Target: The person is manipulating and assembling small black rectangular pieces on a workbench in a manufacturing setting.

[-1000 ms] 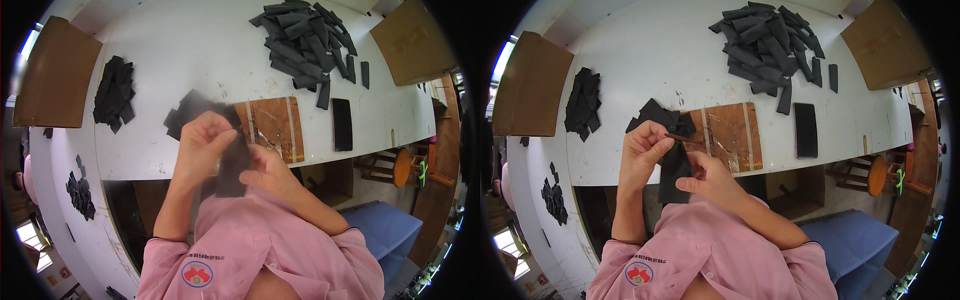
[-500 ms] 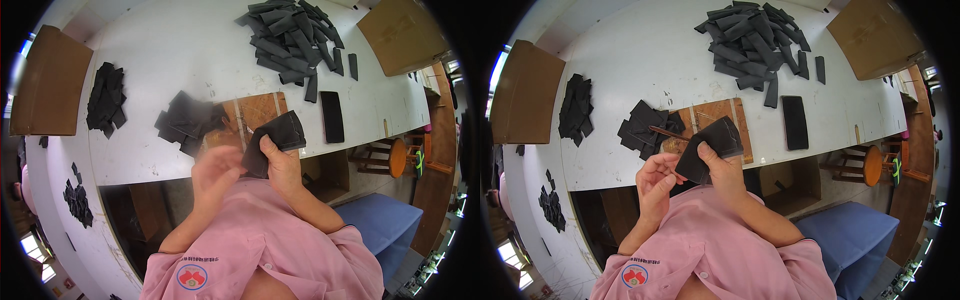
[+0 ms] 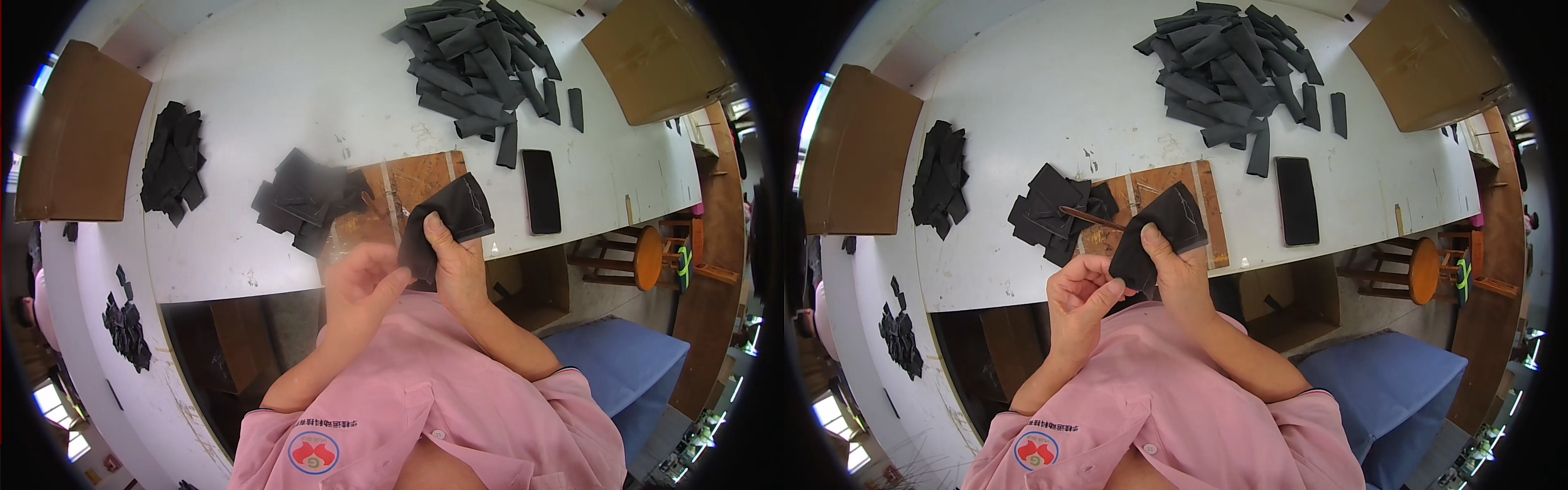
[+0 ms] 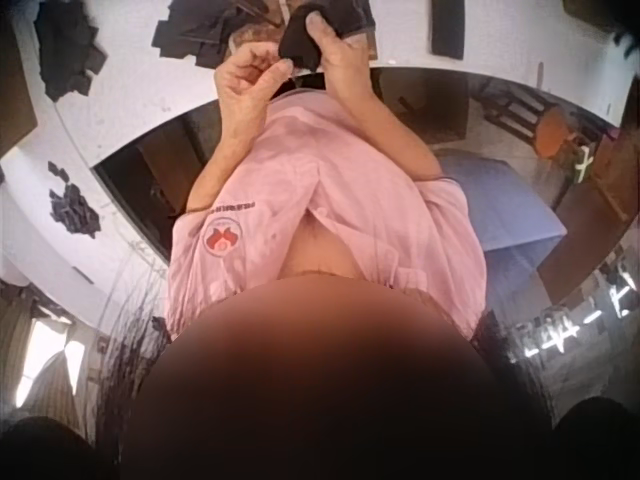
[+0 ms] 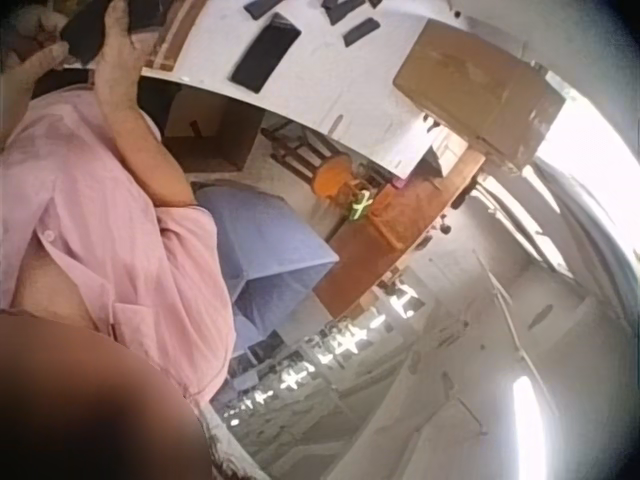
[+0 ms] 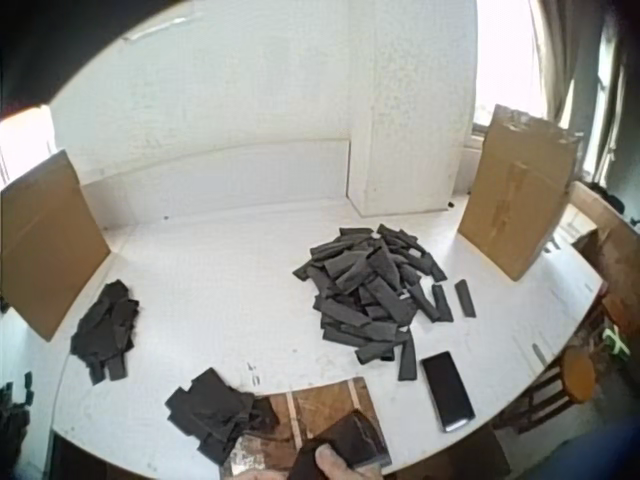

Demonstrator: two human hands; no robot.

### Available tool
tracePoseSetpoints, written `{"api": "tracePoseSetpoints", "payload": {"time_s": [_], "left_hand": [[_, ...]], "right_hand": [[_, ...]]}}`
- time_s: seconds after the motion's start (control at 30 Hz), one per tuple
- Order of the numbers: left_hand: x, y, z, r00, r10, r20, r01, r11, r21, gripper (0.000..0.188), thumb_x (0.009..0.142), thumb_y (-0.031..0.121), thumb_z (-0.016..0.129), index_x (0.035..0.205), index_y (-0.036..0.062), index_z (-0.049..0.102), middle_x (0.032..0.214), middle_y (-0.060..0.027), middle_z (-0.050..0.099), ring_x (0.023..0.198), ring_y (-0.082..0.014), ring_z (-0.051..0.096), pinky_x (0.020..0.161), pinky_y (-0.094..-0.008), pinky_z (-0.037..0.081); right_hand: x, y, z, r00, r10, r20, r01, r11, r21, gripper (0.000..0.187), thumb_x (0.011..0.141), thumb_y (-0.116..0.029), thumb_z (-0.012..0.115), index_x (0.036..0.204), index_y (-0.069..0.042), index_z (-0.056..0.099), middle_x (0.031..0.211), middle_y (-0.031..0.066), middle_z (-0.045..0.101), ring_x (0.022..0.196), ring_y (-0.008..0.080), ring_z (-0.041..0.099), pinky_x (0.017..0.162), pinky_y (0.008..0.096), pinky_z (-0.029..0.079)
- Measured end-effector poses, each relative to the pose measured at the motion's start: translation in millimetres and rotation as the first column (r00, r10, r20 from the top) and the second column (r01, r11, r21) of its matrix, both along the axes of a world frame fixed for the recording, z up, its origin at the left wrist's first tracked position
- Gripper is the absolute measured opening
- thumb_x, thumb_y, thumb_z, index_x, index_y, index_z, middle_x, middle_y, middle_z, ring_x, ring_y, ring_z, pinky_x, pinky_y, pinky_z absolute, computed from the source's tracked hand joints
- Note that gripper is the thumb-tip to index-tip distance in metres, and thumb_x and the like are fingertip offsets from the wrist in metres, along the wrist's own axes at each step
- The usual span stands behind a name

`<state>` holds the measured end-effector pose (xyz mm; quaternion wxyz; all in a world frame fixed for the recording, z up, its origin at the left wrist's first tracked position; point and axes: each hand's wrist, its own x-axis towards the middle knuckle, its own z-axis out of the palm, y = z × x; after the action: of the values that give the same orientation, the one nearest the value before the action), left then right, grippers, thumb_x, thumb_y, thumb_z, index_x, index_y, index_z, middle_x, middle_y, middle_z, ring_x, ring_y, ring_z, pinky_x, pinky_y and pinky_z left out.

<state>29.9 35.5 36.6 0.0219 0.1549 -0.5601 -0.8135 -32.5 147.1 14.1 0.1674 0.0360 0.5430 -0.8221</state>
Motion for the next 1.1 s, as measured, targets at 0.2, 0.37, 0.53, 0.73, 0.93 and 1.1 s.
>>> {"api": "tracePoseSetpoints", "payload": {"time_s": [0.2, 0.37, 0.53, 0.73, 0.93, 1.1], "left_hand": [[-7.8, 4.2, -0.5, 0.993, 0.114, 0.004, -0.114, 0.991, -0.064, 0.005, 0.077, 0.0, 0.056, 0.082, -0.0011, 0.056, 0.07, -0.0028, 0.057, 0.061, -0.0059, 0.053, 0.058, -0.0177, 0.043], [-4.1, -4.0, -6.4, 0.979, 0.202, -0.03, -0.201, 0.933, -0.299, 0.003, 0.072, -0.003, 0.056, 0.075, -0.0024, 0.057, 0.068, -0.0026, 0.058, 0.059, -0.0059, 0.051, 0.055, -0.0205, 0.041], [1.0, -9.0, -8.4, 0.976, 0.212, -0.043, -0.204, 0.837, -0.507, 0.004, 0.069, -0.001, 0.058, 0.072, -0.0012, 0.056, 0.057, -0.004, 0.055, 0.053, -0.0075, 0.05, 0.05, -0.0224, 0.04], [-0.1, -0.8, -8.6, 0.987, 0.104, -0.119, -0.158, 0.632, -0.759, 0.01, 0.068, -0.003, 0.058, 0.078, 0.0004, 0.057, 0.062, -0.0113, 0.057, 0.054, -0.015, 0.057, 0.049, -0.0262, 0.043], [-4.4, 1.6, -12.7, 0.936, 0.351, -0.038, -0.34, 0.867, -0.364, 0.006, 0.072, -0.004, 0.055, 0.076, 0.0007, 0.056, 0.063, -0.0029, 0.057, 0.05, -0.01, 0.052, 0.044, -0.0239, 0.039], [-5.9, -28.9, 5.4, 0.99, 0.105, 0.093, -0.13, 0.933, 0.336, 0.015, 0.07, -0.007, 0.056, 0.082, 0.0023, 0.055, 0.067, -0.0003, 0.054, 0.05, -0.0034, 0.043, 0.041, -0.0168, 0.03]], "right_hand": [[-0.9, -0.2, -0.2, 0.998, 0.047, -0.043, -0.05, 0.996, -0.079, 0.015, 0.086, -0.019, 0.053, 0.093, -0.006, 0.052, 0.083, 0.0003, 0.054, 0.071, 0.0074, 0.049, 0.061, 0.0205, 0.042], [-27.4, 32.1, -26.7, 0.782, 0.567, 0.258, -0.623, 0.706, 0.336, 0.018, 0.083, -0.022, 0.056, 0.082, -0.004, 0.055, 0.078, 0.0014, 0.054, 0.063, 0.0093, 0.05, 0.048, 0.0217, 0.038], [-4.7, 22.3, 20.8, 0.886, 0.335, -0.321, -0.031, 0.734, 0.679, 0.017, 0.074, -0.015, 0.063, 0.075, 0.001, 0.055, 0.068, 0.0047, 0.053, 0.055, 0.0122, 0.049, 0.048, 0.0238, 0.038], [4.6, -0.5, 10.9, 0.712, 0.358, -0.604, 0.077, 0.815, 0.574, 0.013, 0.067, 0.0, 0.063, 0.077, 0.0, 0.055, 0.072, 0.0078, 0.052, 0.061, 0.02, 0.052, 0.052, 0.0292, 0.042], [8.1, -13.6, -1.6, 0.575, 0.407, -0.71, 0.326, 0.682, 0.655, 0.015, 0.063, 0.002, 0.06, 0.076, -0.002, 0.053, 0.07, 0.0092, 0.049, 0.062, 0.0256, 0.053, 0.053, 0.0323, 0.044], [0.2, -4.0, 3.2, 0.922, 0.337, -0.19, -0.268, 0.91, 0.315, 0.015, 0.067, -0.001, 0.063, 0.081, 0.001, 0.058, 0.068, 0.0018, 0.052, 0.056, 0.0103, 0.049, 0.051, 0.0233, 0.04]]}}
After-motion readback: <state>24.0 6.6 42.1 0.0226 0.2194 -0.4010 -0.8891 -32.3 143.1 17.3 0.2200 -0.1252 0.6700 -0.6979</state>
